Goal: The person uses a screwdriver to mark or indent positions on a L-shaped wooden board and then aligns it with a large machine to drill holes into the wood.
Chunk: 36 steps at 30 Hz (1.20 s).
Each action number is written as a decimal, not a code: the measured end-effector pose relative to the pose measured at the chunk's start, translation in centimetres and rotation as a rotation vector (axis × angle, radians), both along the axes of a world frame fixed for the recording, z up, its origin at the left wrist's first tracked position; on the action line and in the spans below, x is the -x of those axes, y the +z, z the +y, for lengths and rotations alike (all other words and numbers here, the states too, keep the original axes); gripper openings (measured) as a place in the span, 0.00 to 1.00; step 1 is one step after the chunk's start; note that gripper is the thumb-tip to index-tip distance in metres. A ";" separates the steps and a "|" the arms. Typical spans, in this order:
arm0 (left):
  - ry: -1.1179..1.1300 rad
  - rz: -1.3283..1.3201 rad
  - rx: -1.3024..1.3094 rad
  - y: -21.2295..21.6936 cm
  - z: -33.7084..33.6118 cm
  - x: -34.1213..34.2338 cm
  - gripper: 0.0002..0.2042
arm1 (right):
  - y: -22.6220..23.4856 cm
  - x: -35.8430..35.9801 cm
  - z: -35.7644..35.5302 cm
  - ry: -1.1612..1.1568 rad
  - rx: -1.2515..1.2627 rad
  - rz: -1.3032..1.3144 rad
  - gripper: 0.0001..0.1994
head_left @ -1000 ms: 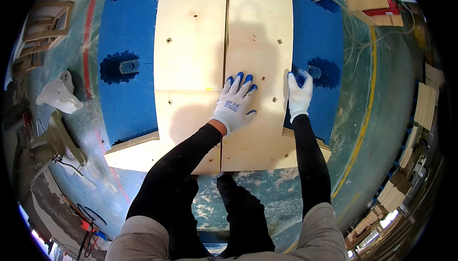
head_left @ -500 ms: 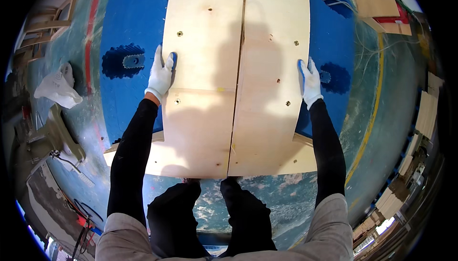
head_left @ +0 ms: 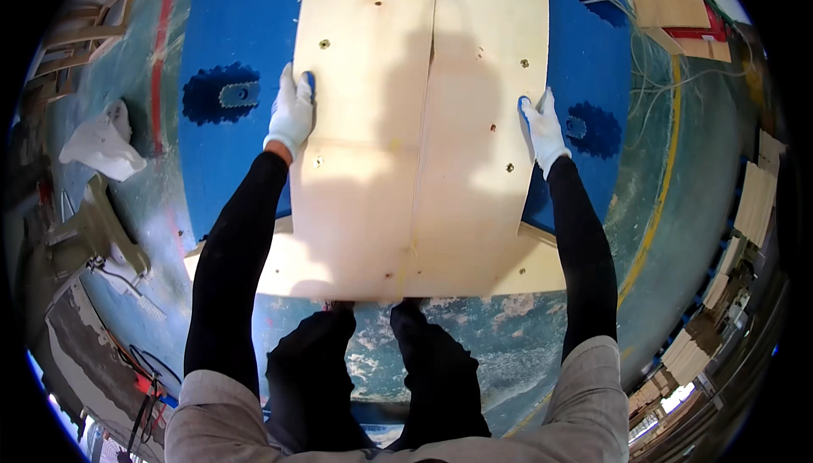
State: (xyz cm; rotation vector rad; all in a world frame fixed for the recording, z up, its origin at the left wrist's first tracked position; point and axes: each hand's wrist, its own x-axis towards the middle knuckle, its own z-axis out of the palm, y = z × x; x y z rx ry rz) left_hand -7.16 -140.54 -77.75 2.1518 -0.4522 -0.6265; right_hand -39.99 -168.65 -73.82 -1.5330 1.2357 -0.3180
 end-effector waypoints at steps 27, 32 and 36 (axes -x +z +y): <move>1.529 0.722 -0.329 51.9 70.4 70.2 0.19 | 46.6 0.3 55.7 1.114 -0.348 0.406 0.17; 1.779 0.860 -0.112 51.2 73.7 76.5 0.19 | 46.5 -0.3 70.4 1.336 -0.285 0.478 0.17; 1.832 0.875 -0.038 52.0 80.4 76.8 0.18 | 48.6 1.4 83.0 1.543 -0.320 0.534 0.16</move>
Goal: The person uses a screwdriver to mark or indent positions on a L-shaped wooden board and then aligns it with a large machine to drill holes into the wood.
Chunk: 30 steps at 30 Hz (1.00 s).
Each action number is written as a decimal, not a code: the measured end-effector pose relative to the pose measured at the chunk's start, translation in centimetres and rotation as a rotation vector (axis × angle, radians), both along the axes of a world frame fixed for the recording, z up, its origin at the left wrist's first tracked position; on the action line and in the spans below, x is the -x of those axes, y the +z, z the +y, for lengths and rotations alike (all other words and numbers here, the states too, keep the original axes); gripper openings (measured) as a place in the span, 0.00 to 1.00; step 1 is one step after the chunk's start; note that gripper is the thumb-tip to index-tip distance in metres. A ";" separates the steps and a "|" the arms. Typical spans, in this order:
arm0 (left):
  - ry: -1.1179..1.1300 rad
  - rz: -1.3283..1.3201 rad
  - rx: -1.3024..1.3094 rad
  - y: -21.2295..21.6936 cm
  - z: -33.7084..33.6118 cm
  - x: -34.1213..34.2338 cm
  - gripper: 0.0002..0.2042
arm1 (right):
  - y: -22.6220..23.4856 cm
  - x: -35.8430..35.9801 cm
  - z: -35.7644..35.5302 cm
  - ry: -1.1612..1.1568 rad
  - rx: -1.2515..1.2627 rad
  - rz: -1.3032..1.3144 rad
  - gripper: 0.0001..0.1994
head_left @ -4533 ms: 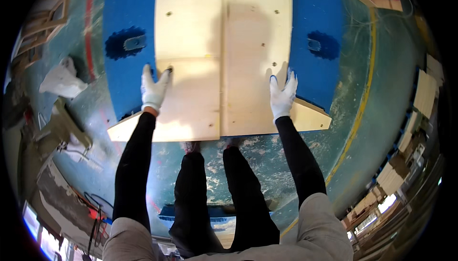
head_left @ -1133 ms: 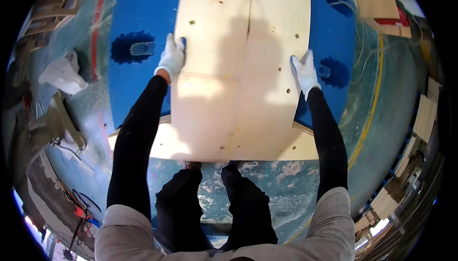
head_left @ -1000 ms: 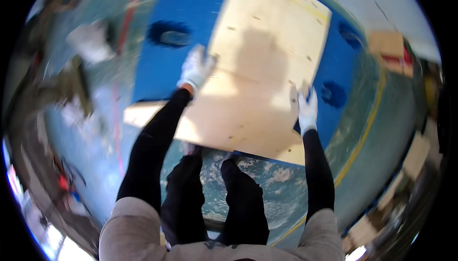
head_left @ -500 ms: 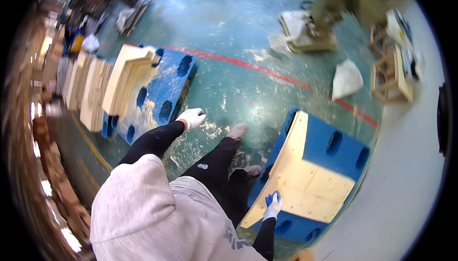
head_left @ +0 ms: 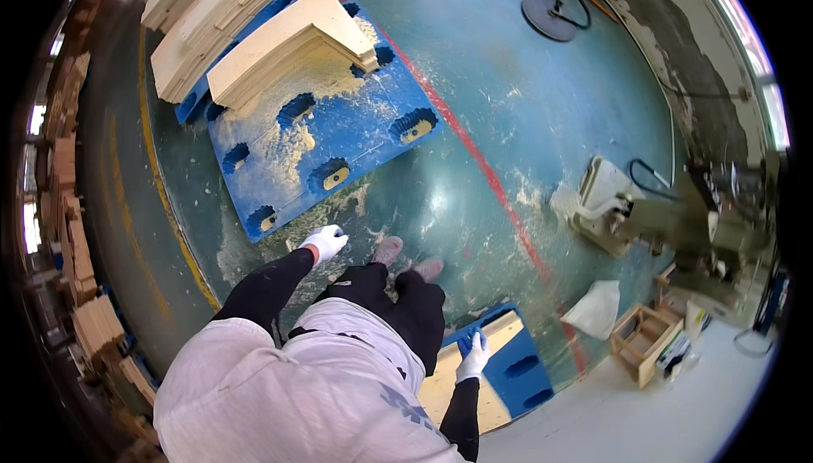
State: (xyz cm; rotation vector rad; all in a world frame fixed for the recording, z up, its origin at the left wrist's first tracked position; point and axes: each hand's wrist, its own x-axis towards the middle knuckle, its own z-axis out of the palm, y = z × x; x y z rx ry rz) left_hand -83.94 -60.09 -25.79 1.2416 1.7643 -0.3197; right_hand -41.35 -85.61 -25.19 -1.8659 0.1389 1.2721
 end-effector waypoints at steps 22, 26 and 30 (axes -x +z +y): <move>0.774 0.149 -0.598 -27.5 62.9 5.1 0.58 | -2.8 3.5 45.9 0.498 0.381 0.123 0.15; 0.931 0.175 -0.445 -33.7 68.2 8.1 0.64 | -5.4 5.4 47.9 0.491 0.416 0.163 0.17; 1.044 -0.102 -0.551 -33.7 65.9 8.2 0.63 | -6.1 7.2 51.8 0.525 0.398 0.176 0.16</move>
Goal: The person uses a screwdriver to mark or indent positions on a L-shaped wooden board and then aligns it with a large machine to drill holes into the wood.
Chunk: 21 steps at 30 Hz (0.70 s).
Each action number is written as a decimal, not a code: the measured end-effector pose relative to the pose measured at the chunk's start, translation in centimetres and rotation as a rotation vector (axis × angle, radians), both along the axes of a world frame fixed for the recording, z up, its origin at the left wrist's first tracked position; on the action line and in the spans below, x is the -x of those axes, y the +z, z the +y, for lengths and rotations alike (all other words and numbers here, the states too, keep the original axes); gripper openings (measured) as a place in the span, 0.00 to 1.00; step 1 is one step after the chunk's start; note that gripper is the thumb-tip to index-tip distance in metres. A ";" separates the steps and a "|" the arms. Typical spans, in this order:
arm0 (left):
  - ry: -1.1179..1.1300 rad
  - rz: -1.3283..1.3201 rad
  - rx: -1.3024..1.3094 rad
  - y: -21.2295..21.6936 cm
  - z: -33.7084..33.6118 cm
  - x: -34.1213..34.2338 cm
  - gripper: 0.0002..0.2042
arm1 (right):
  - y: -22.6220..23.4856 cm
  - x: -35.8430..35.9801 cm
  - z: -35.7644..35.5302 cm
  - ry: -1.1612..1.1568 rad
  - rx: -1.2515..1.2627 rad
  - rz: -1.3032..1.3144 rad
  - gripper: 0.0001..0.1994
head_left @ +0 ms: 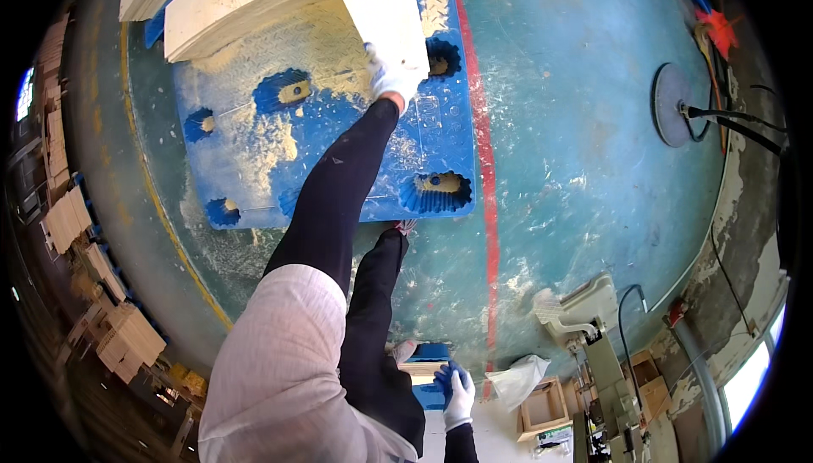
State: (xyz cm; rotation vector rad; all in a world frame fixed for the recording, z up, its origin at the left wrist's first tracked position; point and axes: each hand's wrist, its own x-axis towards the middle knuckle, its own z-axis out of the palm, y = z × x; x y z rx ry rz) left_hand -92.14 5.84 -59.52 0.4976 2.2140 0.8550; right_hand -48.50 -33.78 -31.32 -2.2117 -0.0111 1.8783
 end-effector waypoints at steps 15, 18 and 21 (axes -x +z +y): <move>-0.514 -0.108 0.407 37.7 -36.5 -15.8 0.64 | -2.3 14.5 12.8 -0.183 -0.312 0.713 0.34; -0.489 -0.225 0.088 39.5 -41.9 -19.9 0.61 | -1.2 11.7 10.0 -0.087 -0.597 0.694 0.15; -0.566 -0.406 0.065 42.6 -42.6 -25.3 0.61 | 5.8 6.2 10.1 0.112 -0.656 0.430 0.12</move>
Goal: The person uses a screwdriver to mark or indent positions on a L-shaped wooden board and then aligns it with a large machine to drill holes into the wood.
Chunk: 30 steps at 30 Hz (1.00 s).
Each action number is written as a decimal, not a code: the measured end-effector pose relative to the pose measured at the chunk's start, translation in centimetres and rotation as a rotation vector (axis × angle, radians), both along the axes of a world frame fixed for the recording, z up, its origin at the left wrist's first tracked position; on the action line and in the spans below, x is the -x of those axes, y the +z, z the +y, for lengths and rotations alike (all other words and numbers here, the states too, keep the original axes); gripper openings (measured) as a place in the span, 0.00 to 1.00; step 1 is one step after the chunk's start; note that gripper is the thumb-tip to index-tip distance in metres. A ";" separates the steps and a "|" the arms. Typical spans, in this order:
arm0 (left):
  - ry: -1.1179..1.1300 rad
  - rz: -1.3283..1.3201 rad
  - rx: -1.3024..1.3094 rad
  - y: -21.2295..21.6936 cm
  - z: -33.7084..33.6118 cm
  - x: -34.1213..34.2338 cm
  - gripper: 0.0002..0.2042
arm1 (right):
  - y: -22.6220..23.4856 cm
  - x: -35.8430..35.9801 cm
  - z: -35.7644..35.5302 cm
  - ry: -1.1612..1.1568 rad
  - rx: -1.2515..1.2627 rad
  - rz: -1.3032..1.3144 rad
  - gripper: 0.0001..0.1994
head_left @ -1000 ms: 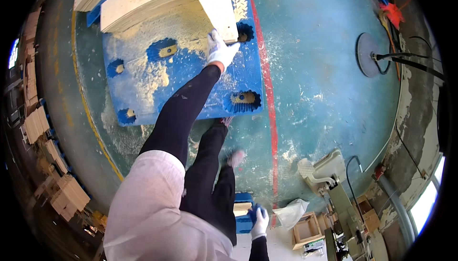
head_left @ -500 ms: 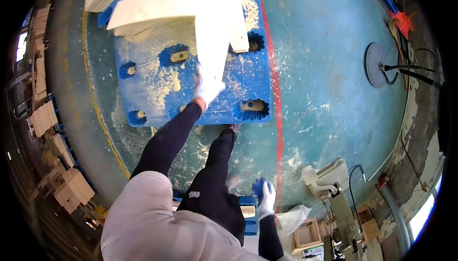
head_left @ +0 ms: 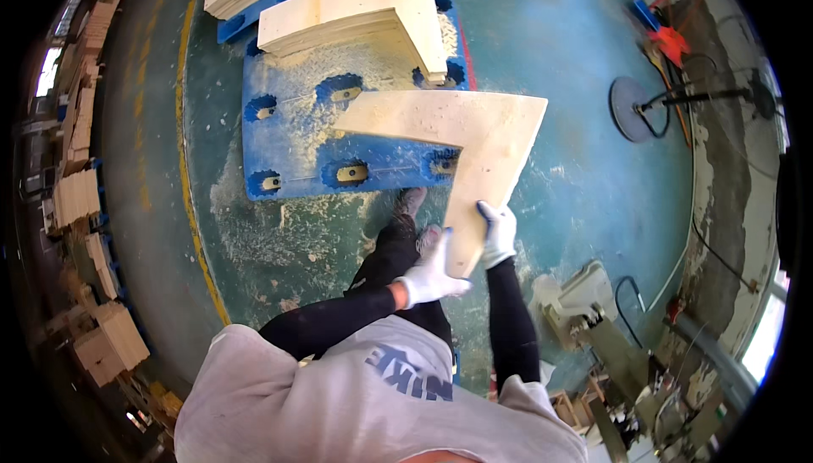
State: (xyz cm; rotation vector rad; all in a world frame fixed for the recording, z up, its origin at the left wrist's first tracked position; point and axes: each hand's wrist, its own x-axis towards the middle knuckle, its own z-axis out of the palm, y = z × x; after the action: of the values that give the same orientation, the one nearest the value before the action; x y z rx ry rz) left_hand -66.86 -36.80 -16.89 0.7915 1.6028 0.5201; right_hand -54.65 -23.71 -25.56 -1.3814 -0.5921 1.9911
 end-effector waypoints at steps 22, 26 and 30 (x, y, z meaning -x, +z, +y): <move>-0.427 0.061 -0.075 -1.6 1.0 0.7 0.22 | 17.3 -39.9 -14.9 -0.188 -0.330 -0.824 0.16; -0.567 0.137 -0.175 -1.8 4.2 -1.1 0.22 | 22.2 -40.2 -19.2 0.066 -0.277 -1.129 0.22; -0.791 0.013 -0.305 0.4 10.5 -9.8 0.23 | 12.1 -41.4 -20.4 0.238 -0.142 -1.318 0.20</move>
State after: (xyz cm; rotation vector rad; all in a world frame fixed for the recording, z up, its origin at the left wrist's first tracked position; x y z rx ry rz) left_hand -57.02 -26.27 -16.49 1.5588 1.0982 0.1762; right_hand -13.21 -44.09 -13.44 -2.4984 -1.4427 0.8812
